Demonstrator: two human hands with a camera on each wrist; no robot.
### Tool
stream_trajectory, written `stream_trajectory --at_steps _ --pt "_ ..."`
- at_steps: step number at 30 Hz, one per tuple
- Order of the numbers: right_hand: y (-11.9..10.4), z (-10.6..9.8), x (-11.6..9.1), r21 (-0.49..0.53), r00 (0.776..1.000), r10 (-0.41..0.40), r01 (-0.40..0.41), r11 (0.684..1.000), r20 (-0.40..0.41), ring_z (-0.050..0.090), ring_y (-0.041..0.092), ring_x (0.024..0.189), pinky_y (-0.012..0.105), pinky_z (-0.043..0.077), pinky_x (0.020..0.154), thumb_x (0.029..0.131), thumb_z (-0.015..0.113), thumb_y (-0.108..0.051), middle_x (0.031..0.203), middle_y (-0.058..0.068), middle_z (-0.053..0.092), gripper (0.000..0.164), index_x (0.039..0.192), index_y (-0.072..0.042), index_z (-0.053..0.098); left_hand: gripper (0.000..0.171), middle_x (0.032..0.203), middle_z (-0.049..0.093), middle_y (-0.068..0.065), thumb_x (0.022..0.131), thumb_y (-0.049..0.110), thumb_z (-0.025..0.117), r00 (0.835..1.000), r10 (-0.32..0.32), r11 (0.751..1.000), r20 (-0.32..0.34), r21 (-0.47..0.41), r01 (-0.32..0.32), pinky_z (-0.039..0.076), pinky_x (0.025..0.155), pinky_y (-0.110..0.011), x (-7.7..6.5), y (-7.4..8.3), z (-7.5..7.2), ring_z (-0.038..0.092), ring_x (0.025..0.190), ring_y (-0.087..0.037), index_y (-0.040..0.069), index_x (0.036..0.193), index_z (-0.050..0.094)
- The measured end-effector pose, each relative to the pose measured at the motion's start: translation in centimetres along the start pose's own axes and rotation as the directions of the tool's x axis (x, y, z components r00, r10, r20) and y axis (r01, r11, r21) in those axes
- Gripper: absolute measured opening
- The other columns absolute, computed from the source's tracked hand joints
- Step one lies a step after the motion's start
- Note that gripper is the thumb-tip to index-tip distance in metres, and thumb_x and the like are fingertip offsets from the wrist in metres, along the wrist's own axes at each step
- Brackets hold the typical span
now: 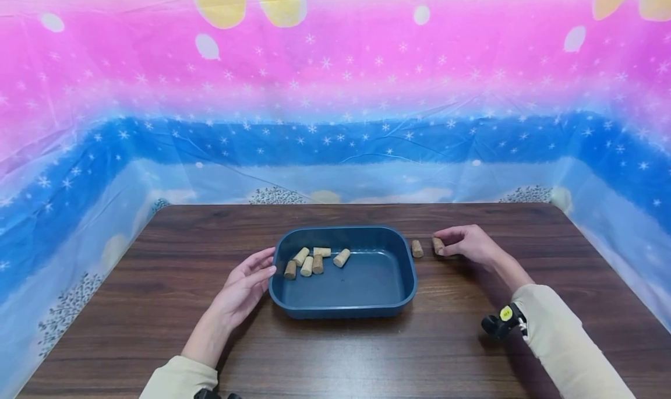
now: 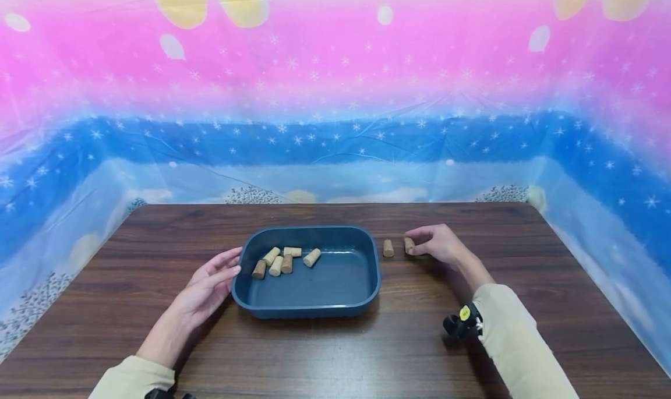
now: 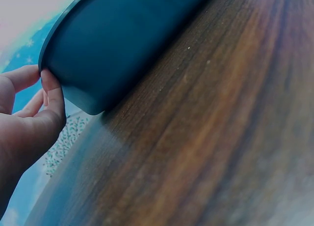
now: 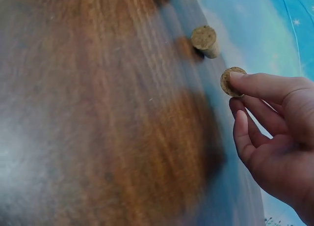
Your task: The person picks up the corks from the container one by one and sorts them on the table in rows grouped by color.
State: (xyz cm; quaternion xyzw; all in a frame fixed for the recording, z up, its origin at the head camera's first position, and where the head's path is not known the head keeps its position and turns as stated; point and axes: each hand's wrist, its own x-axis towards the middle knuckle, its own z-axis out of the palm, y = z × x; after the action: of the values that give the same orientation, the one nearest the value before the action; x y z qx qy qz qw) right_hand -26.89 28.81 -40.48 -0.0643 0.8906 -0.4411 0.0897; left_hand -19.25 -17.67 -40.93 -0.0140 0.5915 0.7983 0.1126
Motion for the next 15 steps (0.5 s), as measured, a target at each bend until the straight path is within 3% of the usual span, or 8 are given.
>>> stream_trajectory --at_steps 10,15 --pt "1.1 0.5 -0.1 0.033 1.000 -0.021 0.021 0.999 0.010 0.056 0.030 0.108 0.032 0.047 0.085 0.081 0.077 -0.013 0.114 0.017 0.064 0.048 0.123 0.005 0.062 0.052 0.127 0.044 -0.013 0.096 0.000 0.053 1.000 -0.004 1.000 -0.001 0.006 0.004 0.047 0.091 -0.024 0.1 0.0 0.0 0.052 0.110 -0.017 -0.003 0.145 0.033" --pt "1.5 0.8 0.0 0.036 0.998 -0.058 0.058 0.998 0.005 0.055 0.032 0.111 0.033 0.047 0.088 0.083 0.075 -0.010 0.117 0.020 0.062 0.047 0.125 0.006 0.060 0.052 0.125 0.044 -0.012 0.096 -0.001 0.053 1.000 -0.003 1.000 -0.003 -0.002 0.003 0.047 0.091 -0.023 0.0 0.0 -0.1 0.053 0.108 -0.015 -0.004 0.144 0.034"
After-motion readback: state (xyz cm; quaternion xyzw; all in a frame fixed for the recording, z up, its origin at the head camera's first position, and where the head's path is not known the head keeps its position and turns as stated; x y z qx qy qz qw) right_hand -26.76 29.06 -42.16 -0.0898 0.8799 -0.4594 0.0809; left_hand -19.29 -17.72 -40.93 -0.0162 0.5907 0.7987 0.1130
